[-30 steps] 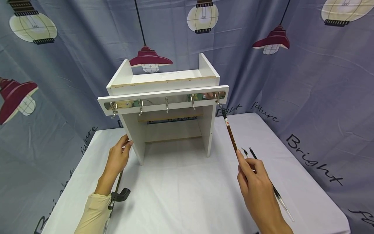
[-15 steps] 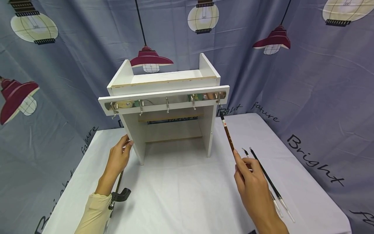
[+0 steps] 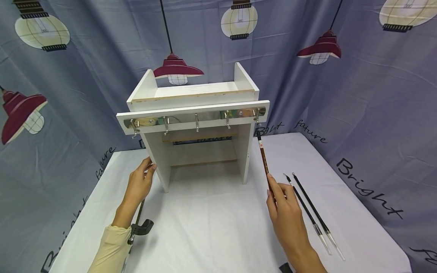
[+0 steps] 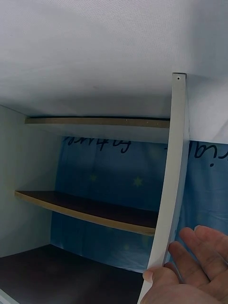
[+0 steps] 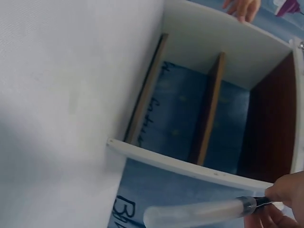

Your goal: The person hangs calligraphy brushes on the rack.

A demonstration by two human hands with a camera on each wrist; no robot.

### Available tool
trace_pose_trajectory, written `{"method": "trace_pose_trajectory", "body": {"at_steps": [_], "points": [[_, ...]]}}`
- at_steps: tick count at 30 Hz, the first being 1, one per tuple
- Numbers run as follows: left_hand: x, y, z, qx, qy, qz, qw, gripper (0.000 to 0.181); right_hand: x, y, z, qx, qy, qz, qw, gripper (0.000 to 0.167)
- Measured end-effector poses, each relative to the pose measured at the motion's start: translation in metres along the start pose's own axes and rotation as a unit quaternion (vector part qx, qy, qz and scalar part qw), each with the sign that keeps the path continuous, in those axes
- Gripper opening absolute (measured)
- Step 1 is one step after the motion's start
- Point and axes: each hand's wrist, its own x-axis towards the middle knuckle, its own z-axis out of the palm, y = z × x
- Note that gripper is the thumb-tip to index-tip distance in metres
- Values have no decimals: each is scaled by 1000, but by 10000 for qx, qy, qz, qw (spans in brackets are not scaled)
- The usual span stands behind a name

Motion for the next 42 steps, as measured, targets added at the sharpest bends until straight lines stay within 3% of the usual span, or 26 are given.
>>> {"method": "trace_pose_trajectory", "body": {"at_steps": [13, 22, 31, 42], "points": [[0, 0, 1, -5, 72, 15, 10000, 42, 0, 14, 44, 191, -149, 333, 9992, 65], [-1, -1, 0, -9, 95, 54, 9999, 42, 14, 22, 75, 588, -364, 946, 9931, 63], [-1, 0, 0, 4, 102, 79, 9999, 42, 28, 29, 91, 571, -625, 1013, 9912, 60], [0, -1, 0, -19, 69, 30, 10000, 43, 29, 37, 101, 470, -869, 1175, 9881, 55]]}}
